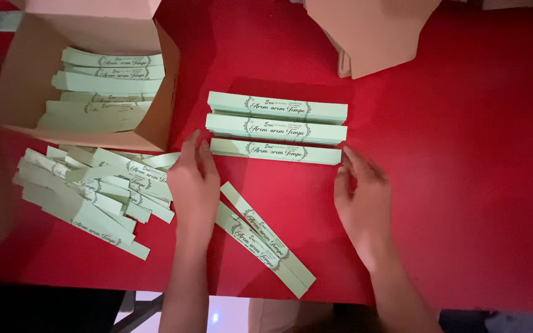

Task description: The person folds light green paper strips with printed text on a red table. They repeatedly pick up strips, fold them in half, and place them into a cardboard box. Another person is visible working alongside them.

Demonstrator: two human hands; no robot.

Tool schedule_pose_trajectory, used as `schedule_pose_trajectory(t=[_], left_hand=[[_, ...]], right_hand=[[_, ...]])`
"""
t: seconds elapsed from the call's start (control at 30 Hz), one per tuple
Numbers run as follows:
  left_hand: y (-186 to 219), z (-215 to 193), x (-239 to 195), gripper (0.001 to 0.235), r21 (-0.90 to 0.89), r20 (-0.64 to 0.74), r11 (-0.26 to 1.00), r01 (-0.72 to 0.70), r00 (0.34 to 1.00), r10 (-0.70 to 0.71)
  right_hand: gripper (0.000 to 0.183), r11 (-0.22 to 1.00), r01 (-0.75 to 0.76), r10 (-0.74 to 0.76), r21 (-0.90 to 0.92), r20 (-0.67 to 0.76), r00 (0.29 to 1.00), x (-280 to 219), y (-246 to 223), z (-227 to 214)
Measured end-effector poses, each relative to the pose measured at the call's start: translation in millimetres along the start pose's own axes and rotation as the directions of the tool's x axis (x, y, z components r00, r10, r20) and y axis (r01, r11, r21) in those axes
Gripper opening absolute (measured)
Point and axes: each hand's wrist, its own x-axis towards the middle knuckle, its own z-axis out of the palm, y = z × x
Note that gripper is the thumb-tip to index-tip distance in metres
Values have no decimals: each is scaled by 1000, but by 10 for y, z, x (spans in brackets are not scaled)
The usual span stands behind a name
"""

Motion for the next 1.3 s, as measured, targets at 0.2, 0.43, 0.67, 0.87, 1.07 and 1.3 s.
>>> schedule_pose_trajectory(t=[0.2,0.43,0.67,0.87,1.07,1.3], left_hand=[[37,0,-28,25,-9,-17,996,87,996,-87],[74,-17,0,25,-10,-18,999,33,999,-33],[108,-39,-22,25,-18,-18,999,30,999,-30],[142,-200,21,21,-58,-134,997,-56,990,48],[427,-626,-728,32,91,-128,994,64,990,-52],[124,-217,-1401,77,209,-141,977,33,990,-4]], right_hand=[[33,978,107,-119,-178,-57,991,-71,54,39],[35,970,188,-198,-155,-49,979,-53,-84,-4],[32,965,215,-225,-149,-57,973,-65,47,56],[30,940,283,-313,-189,-158,936,-39,-159,-172],[19,931,364,-365,40,169,916,-300,-414,-170],[38,881,465,-396,-86,404,825,-820,-354,131]])
